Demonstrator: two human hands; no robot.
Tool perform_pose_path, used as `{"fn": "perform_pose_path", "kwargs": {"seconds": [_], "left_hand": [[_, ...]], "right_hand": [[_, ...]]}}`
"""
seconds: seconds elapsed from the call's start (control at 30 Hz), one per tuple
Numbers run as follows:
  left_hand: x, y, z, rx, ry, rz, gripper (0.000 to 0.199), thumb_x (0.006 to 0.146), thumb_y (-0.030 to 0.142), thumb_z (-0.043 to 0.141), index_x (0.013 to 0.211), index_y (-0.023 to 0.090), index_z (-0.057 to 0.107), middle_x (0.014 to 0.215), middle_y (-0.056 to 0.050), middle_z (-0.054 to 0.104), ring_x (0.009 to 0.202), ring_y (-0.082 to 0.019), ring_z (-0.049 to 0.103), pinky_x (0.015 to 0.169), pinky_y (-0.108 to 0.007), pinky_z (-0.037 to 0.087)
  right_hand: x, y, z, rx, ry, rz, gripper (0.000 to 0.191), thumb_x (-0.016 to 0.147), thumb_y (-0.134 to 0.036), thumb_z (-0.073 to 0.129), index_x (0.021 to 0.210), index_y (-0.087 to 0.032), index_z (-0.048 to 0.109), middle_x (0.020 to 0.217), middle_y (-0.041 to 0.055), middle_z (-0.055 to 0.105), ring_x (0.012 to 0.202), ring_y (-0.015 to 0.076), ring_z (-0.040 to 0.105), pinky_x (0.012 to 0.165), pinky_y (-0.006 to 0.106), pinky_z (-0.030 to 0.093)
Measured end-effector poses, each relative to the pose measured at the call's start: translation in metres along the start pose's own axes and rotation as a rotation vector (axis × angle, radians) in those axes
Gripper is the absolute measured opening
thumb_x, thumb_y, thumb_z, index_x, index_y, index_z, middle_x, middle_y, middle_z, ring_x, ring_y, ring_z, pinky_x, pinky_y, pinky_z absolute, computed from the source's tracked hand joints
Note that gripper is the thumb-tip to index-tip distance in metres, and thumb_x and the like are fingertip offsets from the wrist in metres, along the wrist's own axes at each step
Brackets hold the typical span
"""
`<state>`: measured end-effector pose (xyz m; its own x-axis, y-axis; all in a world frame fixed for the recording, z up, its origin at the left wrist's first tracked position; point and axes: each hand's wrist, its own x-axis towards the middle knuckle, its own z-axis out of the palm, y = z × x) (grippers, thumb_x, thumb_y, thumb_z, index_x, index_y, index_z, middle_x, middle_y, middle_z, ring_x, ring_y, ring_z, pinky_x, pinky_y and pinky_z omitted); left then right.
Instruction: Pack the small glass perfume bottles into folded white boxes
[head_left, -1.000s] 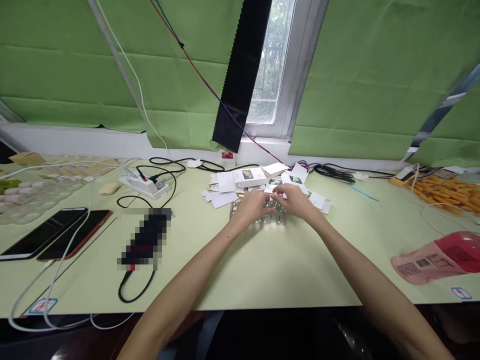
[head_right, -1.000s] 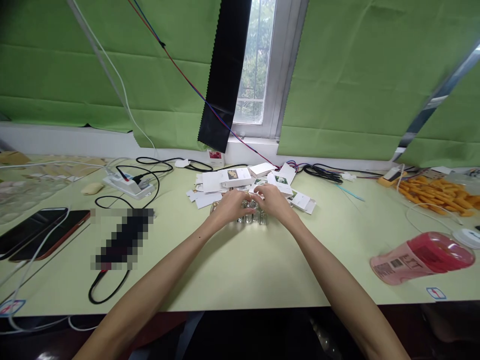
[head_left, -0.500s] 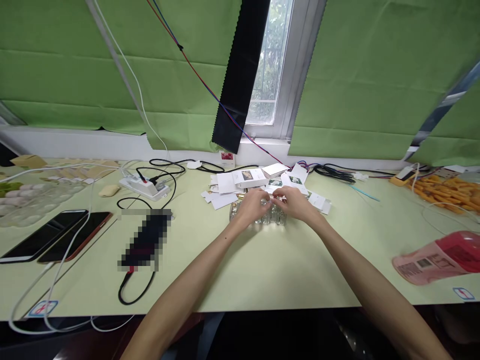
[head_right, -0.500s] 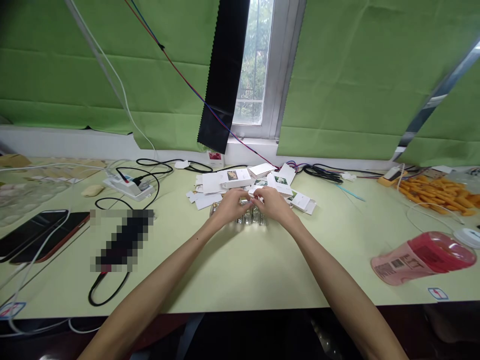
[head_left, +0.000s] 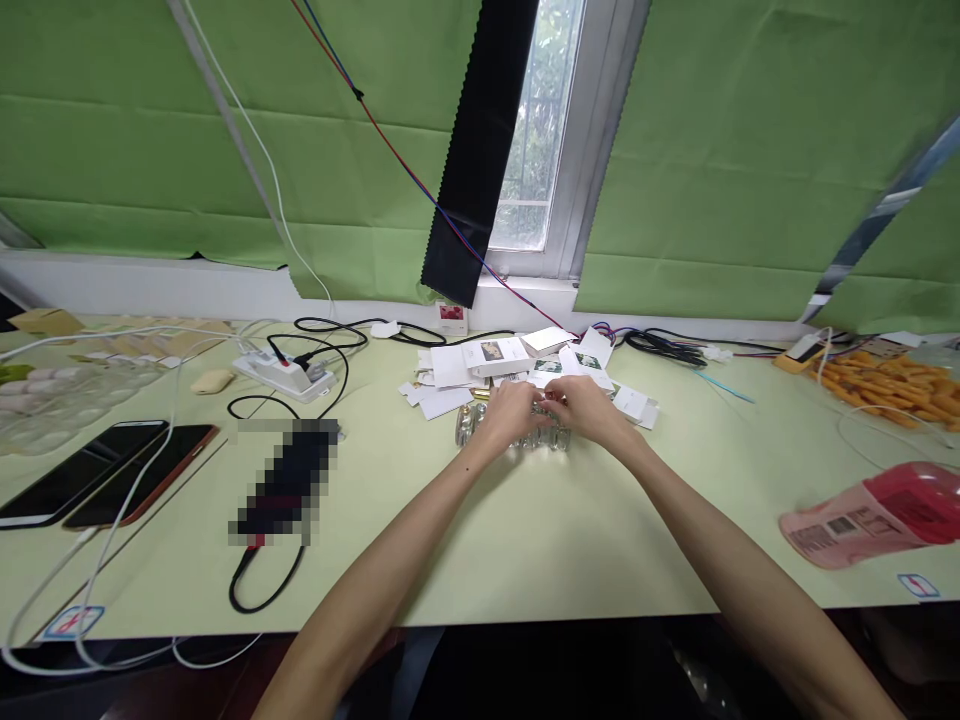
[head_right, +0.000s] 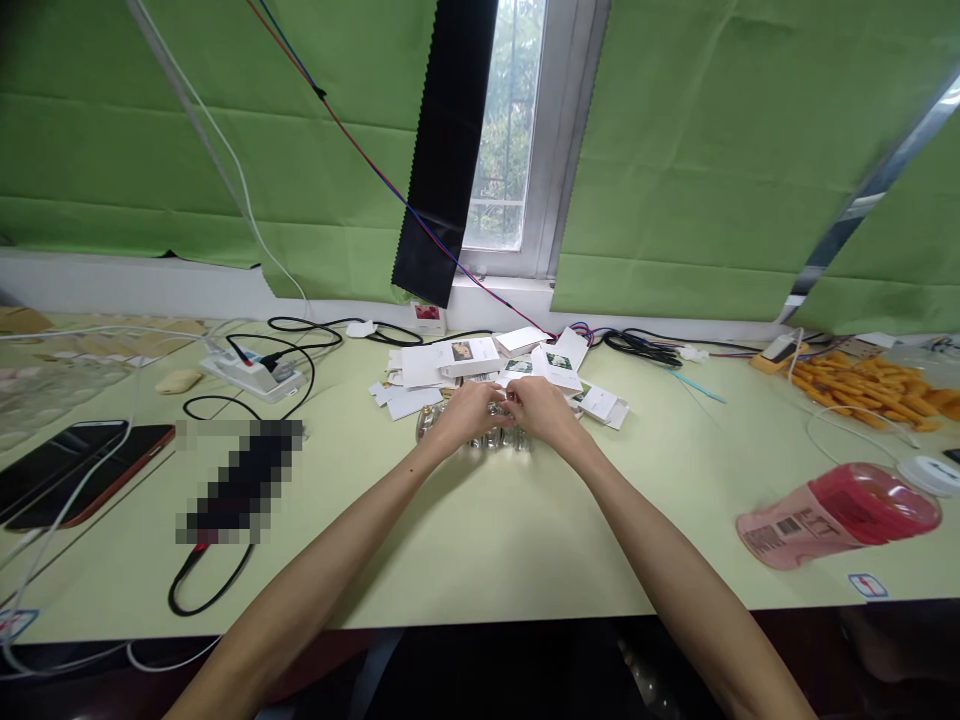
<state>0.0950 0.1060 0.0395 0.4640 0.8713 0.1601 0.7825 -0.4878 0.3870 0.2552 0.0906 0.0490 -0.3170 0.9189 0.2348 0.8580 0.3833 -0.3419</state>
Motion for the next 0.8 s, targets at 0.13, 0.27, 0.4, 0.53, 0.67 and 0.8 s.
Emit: {"fn": "perform_pose_path", "kwargs": {"seconds": [0.13, 0.27, 0.4, 0.53, 0.67, 0.8], "left_hand": [[0.002, -0.004, -0.001, -0.025, -0.025, -0.012, 0.024, 0.075, 0.040, 0.082, 0.091, 0.023, 0.081, 0.093, -0.007, 0.076, 0.096, -0.027, 0.069, 0.083, -0.032, 0.051], [0.003, -0.006, -0.001, -0.031, -0.040, -0.032, 0.027, 0.073, 0.042, 0.084, 0.092, 0.023, 0.081, 0.092, -0.008, 0.077, 0.102, -0.029, 0.068, 0.084, -0.033, 0.050], [0.003, -0.002, -0.003, -0.023, -0.046, -0.060, 0.032, 0.074, 0.045, 0.082, 0.096, 0.021, 0.081, 0.093, -0.010, 0.078, 0.105, -0.031, 0.067, 0.086, -0.035, 0.051], [0.001, 0.000, -0.003, -0.010, -0.019, -0.038, 0.028, 0.084, 0.046, 0.073, 0.097, 0.022, 0.082, 0.096, -0.009, 0.078, 0.105, -0.030, 0.067, 0.089, -0.036, 0.050], [0.000, 0.000, 0.001, -0.025, 0.041, 0.033, 0.025, 0.085, 0.039, 0.073, 0.102, 0.022, 0.081, 0.105, -0.009, 0.076, 0.104, -0.028, 0.068, 0.092, -0.036, 0.050], [0.001, -0.001, 0.002, -0.098, 0.072, 0.107, 0.017, 0.085, 0.032, 0.072, 0.097, 0.022, 0.081, 0.107, -0.009, 0.074, 0.099, -0.025, 0.068, 0.092, -0.035, 0.051]], "right_hand": [[0.000, 0.001, -0.006, 0.032, -0.013, -0.082, 0.013, 0.088, -0.013, 0.062, 0.087, -0.015, 0.074, 0.085, 0.0088, 0.074, 0.078, 0.0206, 0.064, 0.064, 0.027, 0.039], [0.007, 0.008, -0.015, 0.082, 0.057, -0.125, 0.018, 0.089, -0.013, 0.061, 0.099, -0.018, 0.076, 0.092, 0.0076, 0.075, 0.086, 0.0219, 0.067, 0.074, 0.029, 0.046], [0.020, 0.014, -0.011, 0.124, 0.038, -0.030, 0.019, 0.089, -0.014, 0.063, 0.102, -0.019, 0.075, 0.096, 0.0073, 0.077, 0.088, 0.0224, 0.070, 0.078, 0.031, 0.050], [0.022, 0.017, 0.002, 0.178, -0.019, 0.024, 0.028, 0.092, -0.016, 0.059, 0.117, -0.020, 0.071, 0.105, 0.0087, 0.077, 0.093, 0.0219, 0.072, 0.082, 0.031, 0.051], [0.011, 0.018, 0.006, 0.112, 0.072, 0.022, 0.024, 0.096, -0.023, 0.054, 0.112, -0.018, 0.072, 0.105, 0.0107, 0.076, 0.094, 0.0238, 0.071, 0.083, 0.033, 0.050], [-0.002, 0.018, 0.000, 0.088, 0.062, 0.003, 0.022, 0.096, -0.024, 0.052, 0.100, -0.018, 0.072, 0.096, 0.0098, 0.075, 0.089, 0.0236, 0.068, 0.081, 0.034, 0.050]]}}
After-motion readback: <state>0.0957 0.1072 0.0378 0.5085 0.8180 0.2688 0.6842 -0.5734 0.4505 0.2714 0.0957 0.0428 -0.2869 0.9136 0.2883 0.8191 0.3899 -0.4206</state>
